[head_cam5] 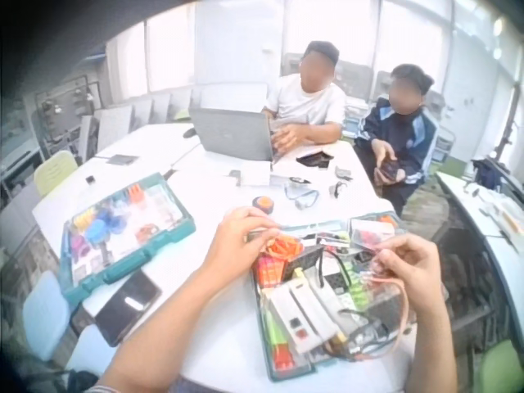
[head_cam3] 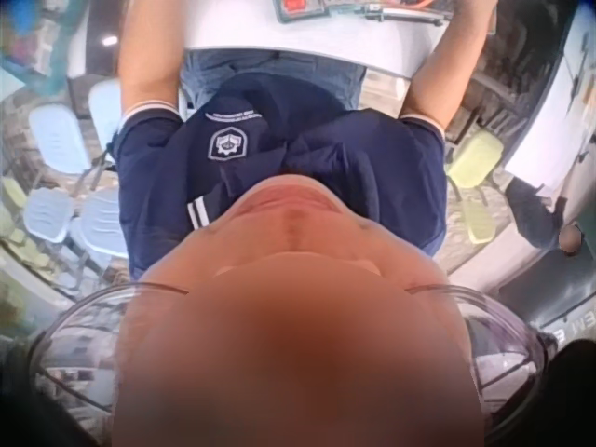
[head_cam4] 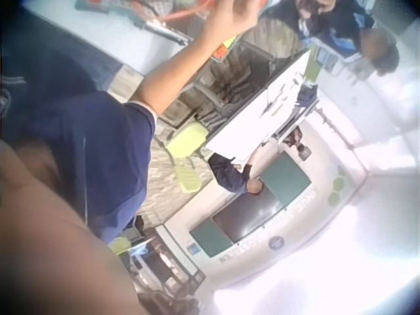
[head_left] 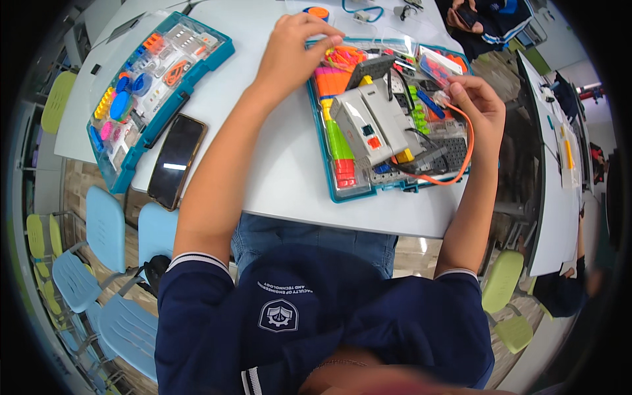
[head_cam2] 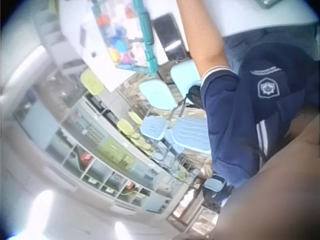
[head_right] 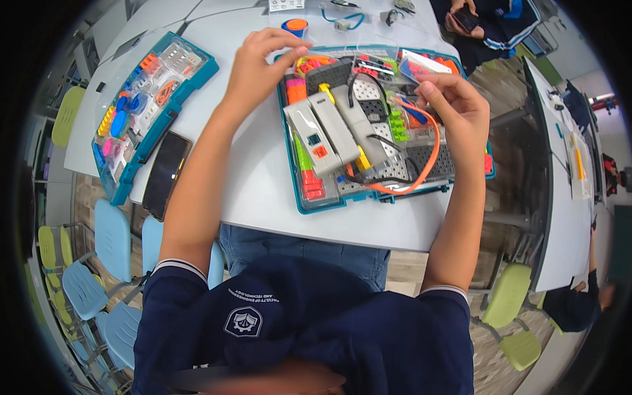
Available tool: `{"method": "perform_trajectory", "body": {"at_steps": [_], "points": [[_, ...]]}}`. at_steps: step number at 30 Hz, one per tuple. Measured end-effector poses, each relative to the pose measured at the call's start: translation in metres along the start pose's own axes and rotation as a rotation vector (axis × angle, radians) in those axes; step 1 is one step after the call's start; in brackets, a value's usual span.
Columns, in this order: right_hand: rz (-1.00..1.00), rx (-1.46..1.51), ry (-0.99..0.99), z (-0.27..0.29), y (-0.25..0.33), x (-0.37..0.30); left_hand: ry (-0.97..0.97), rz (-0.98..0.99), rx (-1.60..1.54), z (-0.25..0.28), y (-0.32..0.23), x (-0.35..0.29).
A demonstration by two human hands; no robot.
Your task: The person assembles a small electronics kit by connecting wires and components on a breadboard. They handle a grey module, orange and black wires, and a green component, inserting and adjusting connections throughout the clip.
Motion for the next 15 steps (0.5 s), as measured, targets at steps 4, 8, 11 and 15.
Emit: {"method": "perform_trajectory", "body": {"at_steps": [4, 8, 11, 15], "points": [[0.058, 0.025, 0.024, -0.002, 0.016, -0.013, 0.081, 0.208, -0.238, 0.002, -0.001, 0.002], [0.07, 0.031, 0.025, -0.003, 0.026, -0.029, 0.344, 0.295, -0.674, -0.012, -0.024, -0.006], [0.068, 0.003, -0.024, 0.002, 0.029, -0.045, 0.432, 0.323, -0.868, -0.021, -0.038, -0.012], [0.122, 0.084, -0.025, 0.001, 0.028, -0.075, 0.631, 0.265, -1.098, -0.032, -0.057, -0.023]]}}
Point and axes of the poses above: each hand's wrist, its own x-axis towards the middle knuckle, its own z-axis out of the back of the hand, y = z × x, the point moved 8 cm from there along x, towards the middle knuckle, and after that the axes turned 15 degrees about -y, right-handed, at the moved point
